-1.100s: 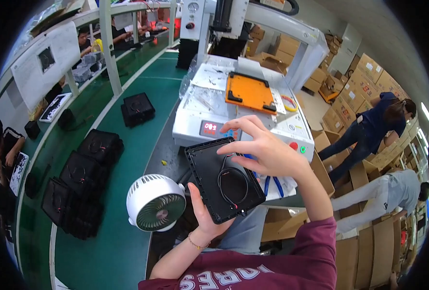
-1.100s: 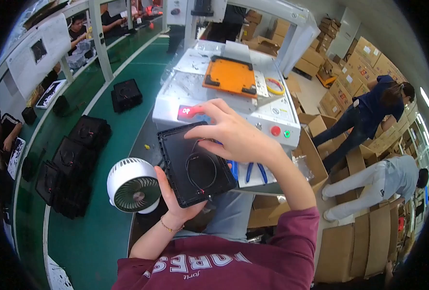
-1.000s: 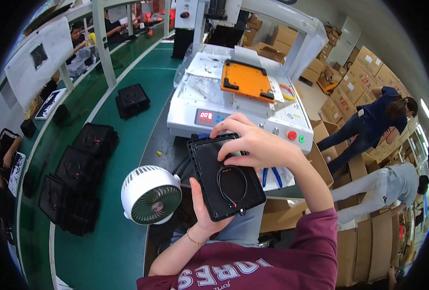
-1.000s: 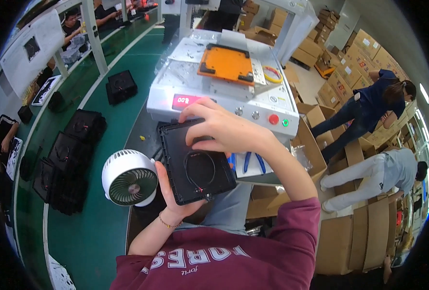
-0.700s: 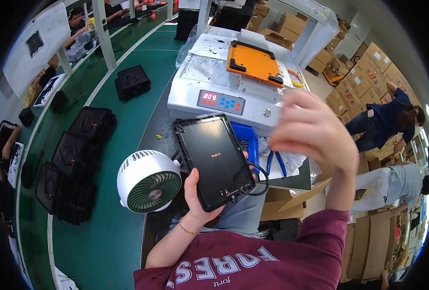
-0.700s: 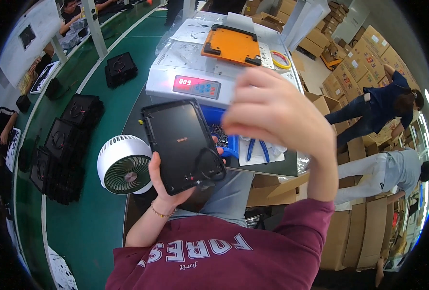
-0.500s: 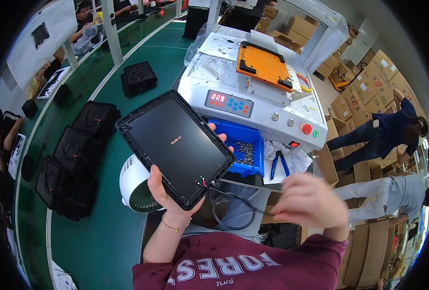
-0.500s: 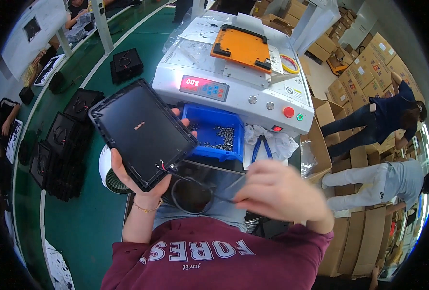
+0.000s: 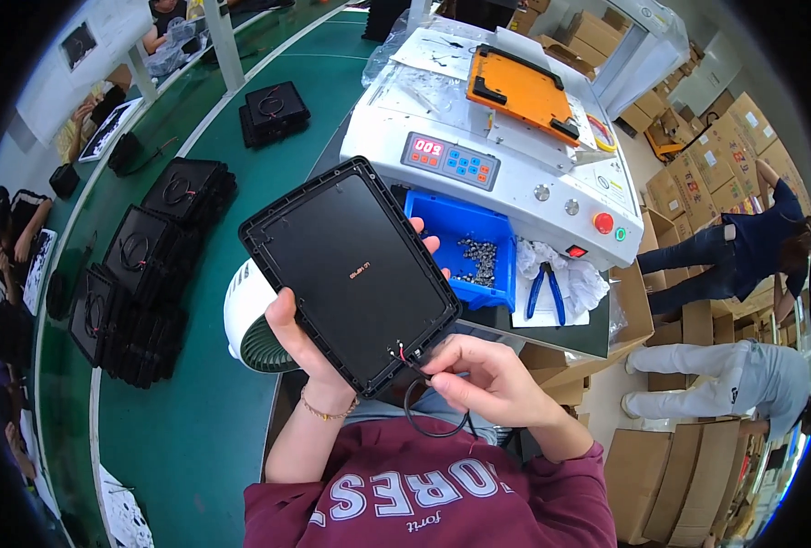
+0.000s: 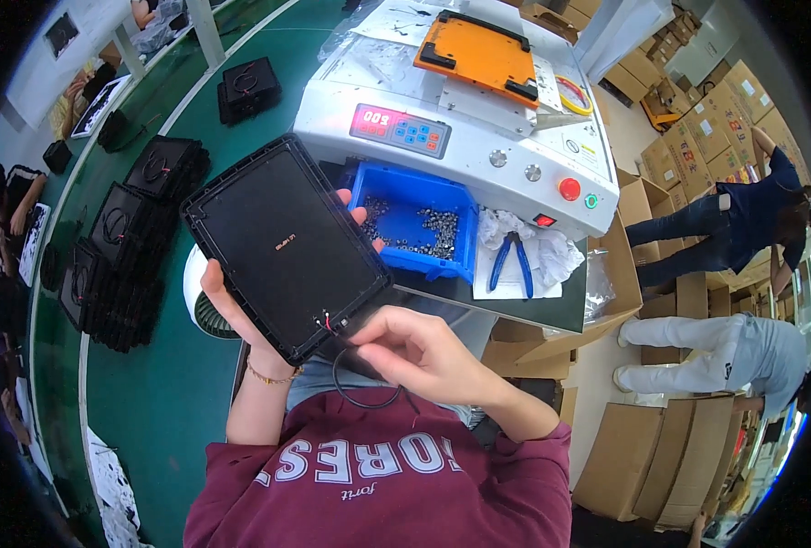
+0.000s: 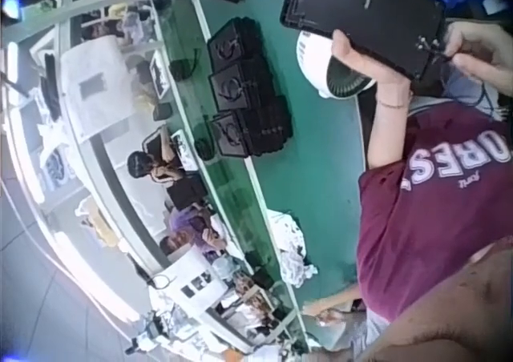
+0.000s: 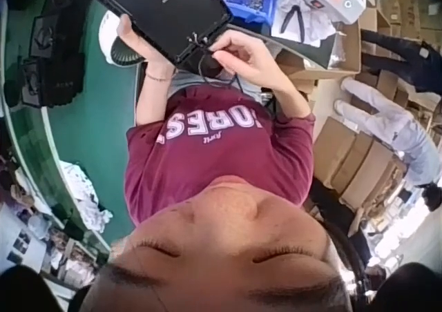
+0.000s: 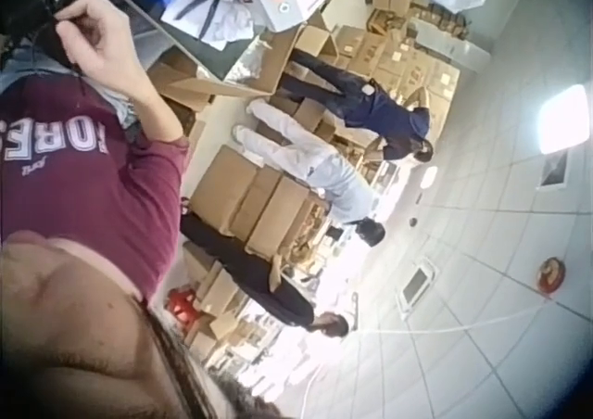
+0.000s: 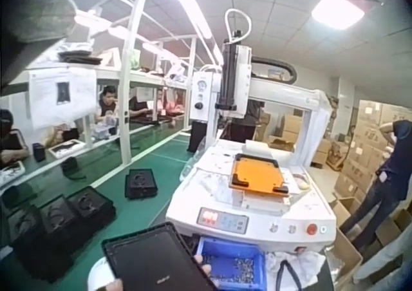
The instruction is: Assembling electronic covers using an automated screwdriver or press machine.
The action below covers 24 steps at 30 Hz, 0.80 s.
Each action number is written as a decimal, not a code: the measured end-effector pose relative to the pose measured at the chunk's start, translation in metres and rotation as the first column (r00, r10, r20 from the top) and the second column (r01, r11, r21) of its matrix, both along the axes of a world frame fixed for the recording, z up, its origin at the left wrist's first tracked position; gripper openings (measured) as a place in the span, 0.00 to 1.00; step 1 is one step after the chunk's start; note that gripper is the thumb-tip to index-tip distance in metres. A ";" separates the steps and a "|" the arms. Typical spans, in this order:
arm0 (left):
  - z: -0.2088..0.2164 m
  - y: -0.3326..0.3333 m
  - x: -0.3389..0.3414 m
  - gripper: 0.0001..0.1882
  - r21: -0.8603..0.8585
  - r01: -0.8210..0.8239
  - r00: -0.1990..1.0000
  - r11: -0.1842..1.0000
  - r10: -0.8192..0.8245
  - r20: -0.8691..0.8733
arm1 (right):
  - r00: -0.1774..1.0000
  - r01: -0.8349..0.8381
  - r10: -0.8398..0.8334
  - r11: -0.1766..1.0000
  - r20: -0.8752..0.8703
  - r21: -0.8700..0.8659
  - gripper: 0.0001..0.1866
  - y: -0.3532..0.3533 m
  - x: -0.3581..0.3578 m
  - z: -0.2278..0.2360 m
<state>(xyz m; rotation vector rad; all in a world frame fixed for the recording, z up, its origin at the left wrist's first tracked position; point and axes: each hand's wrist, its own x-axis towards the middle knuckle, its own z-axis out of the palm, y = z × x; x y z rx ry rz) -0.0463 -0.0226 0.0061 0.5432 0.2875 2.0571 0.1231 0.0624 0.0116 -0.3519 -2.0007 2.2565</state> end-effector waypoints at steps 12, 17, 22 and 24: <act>-0.010 -0.001 0.008 0.50 0.020 -0.165 0.986 0.986 0.165 0.016 | 0.965 0.249 -0.192 0.890 -0.181 0.382 0.03 -0.011 -0.010 -0.037; -0.011 -0.002 0.010 0.51 -0.003 -0.184 0.983 0.983 0.184 -0.009 | 0.904 0.373 -0.347 0.925 -0.250 0.064 0.03 -0.021 -0.015 -0.048; -0.016 -0.003 0.013 0.51 -0.007 -0.173 0.985 0.985 0.173 0.015 | 0.886 0.410 -0.403 0.912 -0.231 -0.016 0.04 -0.022 -0.017 -0.053; -0.020 -0.004 0.015 0.51 -0.024 -0.188 0.982 0.982 0.189 0.019 | 0.922 0.361 -0.374 0.924 -0.101 -0.124 0.04 -0.019 -0.015 -0.050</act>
